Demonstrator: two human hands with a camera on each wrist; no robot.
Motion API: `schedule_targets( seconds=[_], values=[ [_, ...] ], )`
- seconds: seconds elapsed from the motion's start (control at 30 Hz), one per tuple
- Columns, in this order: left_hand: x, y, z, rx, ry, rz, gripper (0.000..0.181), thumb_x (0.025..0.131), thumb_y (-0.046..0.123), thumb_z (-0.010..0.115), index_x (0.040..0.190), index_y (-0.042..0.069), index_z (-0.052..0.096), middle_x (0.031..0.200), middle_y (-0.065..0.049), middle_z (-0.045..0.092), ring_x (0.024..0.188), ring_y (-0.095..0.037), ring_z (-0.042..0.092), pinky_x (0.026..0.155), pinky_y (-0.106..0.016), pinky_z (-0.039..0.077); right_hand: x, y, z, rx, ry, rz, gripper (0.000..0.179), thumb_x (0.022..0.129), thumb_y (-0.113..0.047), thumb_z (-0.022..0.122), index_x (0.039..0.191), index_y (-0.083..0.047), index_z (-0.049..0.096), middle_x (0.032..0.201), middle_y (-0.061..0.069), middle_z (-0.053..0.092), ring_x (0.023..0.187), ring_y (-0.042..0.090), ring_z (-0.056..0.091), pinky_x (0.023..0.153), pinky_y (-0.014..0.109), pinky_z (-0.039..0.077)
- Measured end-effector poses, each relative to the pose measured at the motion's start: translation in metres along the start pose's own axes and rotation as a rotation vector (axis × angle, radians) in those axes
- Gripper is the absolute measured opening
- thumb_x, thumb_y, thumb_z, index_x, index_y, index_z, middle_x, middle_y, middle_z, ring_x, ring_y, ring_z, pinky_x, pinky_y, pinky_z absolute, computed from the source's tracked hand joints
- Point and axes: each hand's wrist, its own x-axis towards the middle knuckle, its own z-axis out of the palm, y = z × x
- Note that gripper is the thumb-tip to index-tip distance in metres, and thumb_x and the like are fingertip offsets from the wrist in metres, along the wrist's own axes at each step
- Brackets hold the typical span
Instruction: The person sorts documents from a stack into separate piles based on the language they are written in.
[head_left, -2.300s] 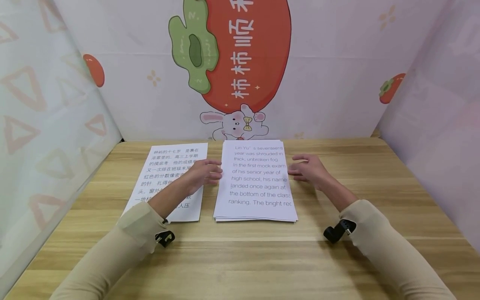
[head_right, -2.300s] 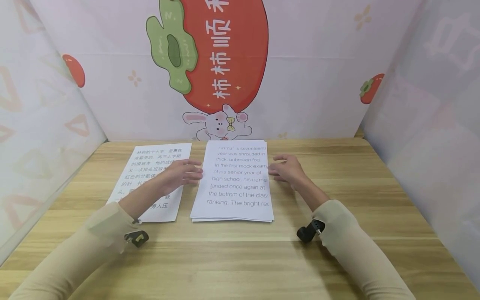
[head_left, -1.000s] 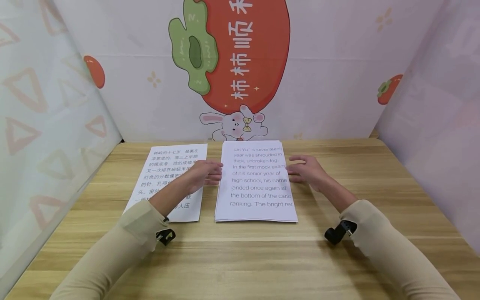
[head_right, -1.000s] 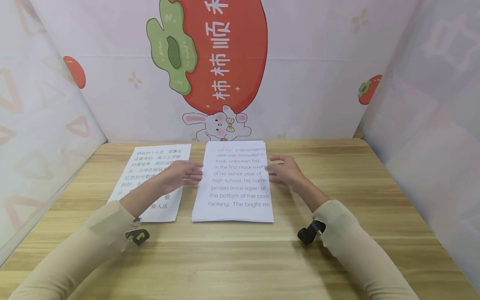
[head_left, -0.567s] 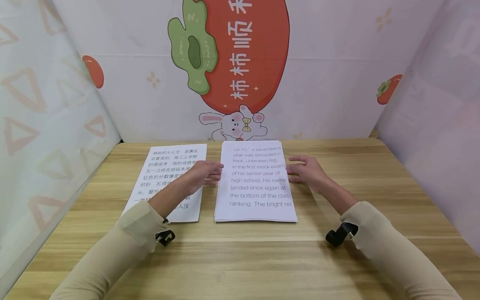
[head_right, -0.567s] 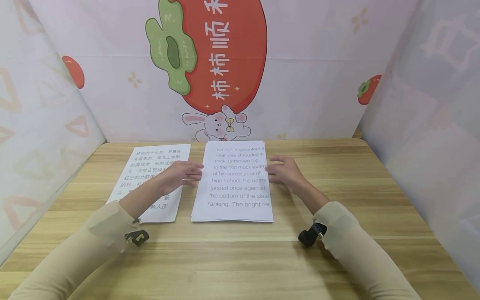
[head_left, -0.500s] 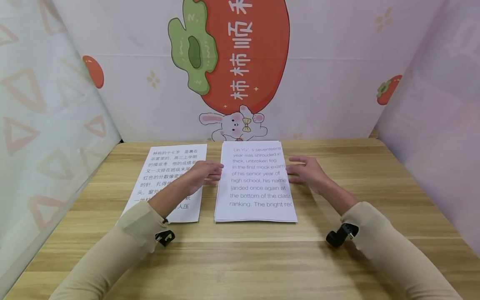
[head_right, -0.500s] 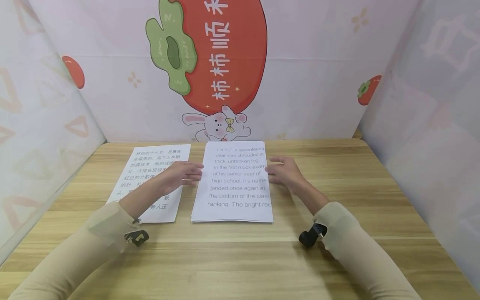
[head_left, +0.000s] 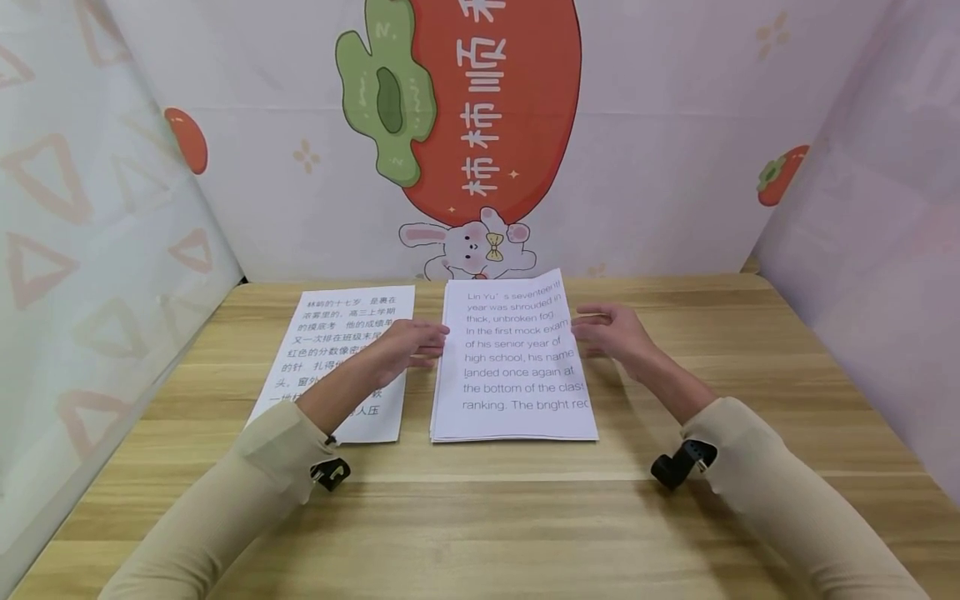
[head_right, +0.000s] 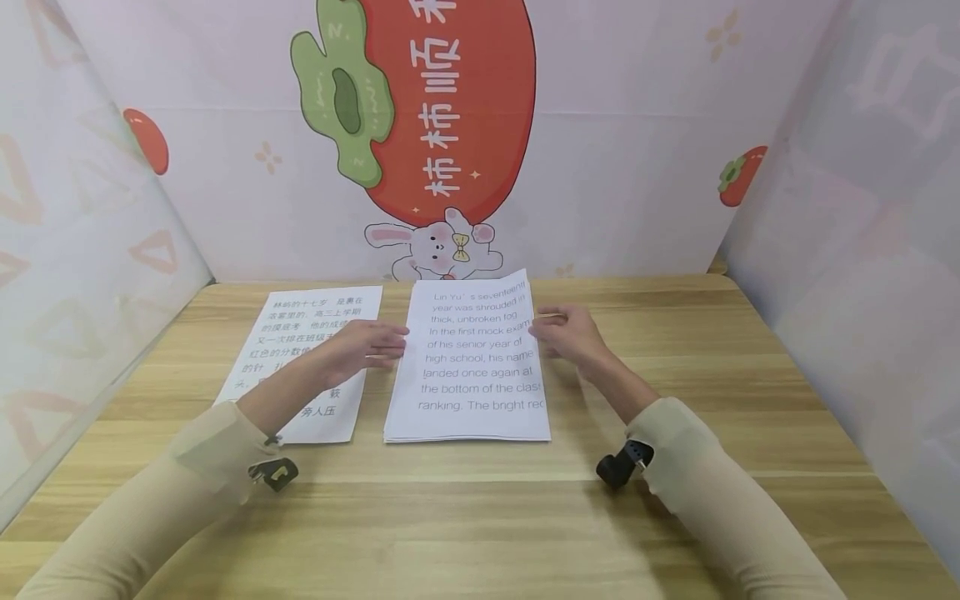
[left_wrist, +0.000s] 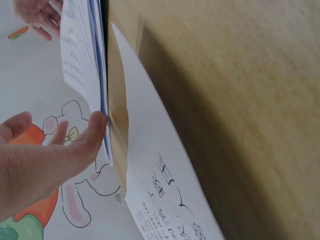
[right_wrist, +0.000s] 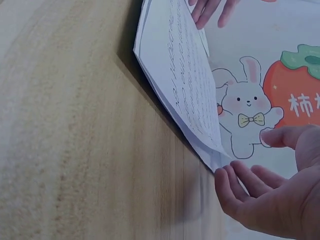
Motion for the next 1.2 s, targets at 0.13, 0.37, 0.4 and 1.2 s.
schedule_targets(
  seconds=[0.13, 0.37, 0.4, 1.2],
  values=[
    [-0.001, 0.000, 0.000, -0.006, -0.010, 0.004, 0.044, 0.107, 0.011, 0.048, 0.146, -0.008, 0.050, 0.142, -0.025, 0.054, 0.125, -0.032, 0.058, 0.109, -0.043, 0.050, 0.003, 0.000, 0.001, 0.027, 0.004, -0.004, 0.060, 0.100, -0.001, 0.063, 0.154, 0.008, 0.038, 0.144, 0.031, 0.054, 0.118, 0.036, 0.065, 0.101, 0.042, 0.058],
    [-0.001, 0.000, 0.000, -0.014, -0.024, 0.018, 0.044, 0.107, 0.011, 0.048, 0.146, -0.009, 0.049, 0.143, -0.027, 0.053, 0.131, -0.037, 0.055, 0.113, -0.046, 0.047, 0.009, 0.003, 0.003, 0.017, 0.033, 0.011, 0.064, 0.094, 0.006, 0.066, 0.153, 0.004, 0.042, 0.135, 0.029, 0.059, 0.088, 0.017, 0.068, 0.075, 0.025, 0.062],
    [-0.001, 0.000, 0.000, -0.014, -0.025, 0.018, 0.044, 0.107, 0.011, 0.048, 0.146, -0.009, 0.049, 0.143, -0.027, 0.053, 0.132, -0.037, 0.054, 0.113, -0.047, 0.047, 0.010, 0.003, 0.003, 0.011, 0.038, 0.019, 0.064, 0.094, 0.006, 0.066, 0.153, 0.003, 0.042, 0.133, 0.028, 0.060, 0.086, 0.016, 0.068, 0.072, 0.024, 0.061],
    [0.002, 0.000, 0.005, 0.009, 0.043, 0.077, 0.058, 0.104, 0.009, 0.047, 0.158, -0.006, 0.030, 0.144, -0.030, 0.054, 0.135, -0.040, 0.054, 0.112, -0.046, 0.049, 0.000, -0.003, -0.014, 0.091, -0.119, -0.134, 0.060, 0.094, 0.012, 0.060, 0.151, 0.010, 0.040, 0.121, 0.017, 0.058, 0.093, 0.014, 0.068, 0.082, 0.032, 0.064]
  ],
)
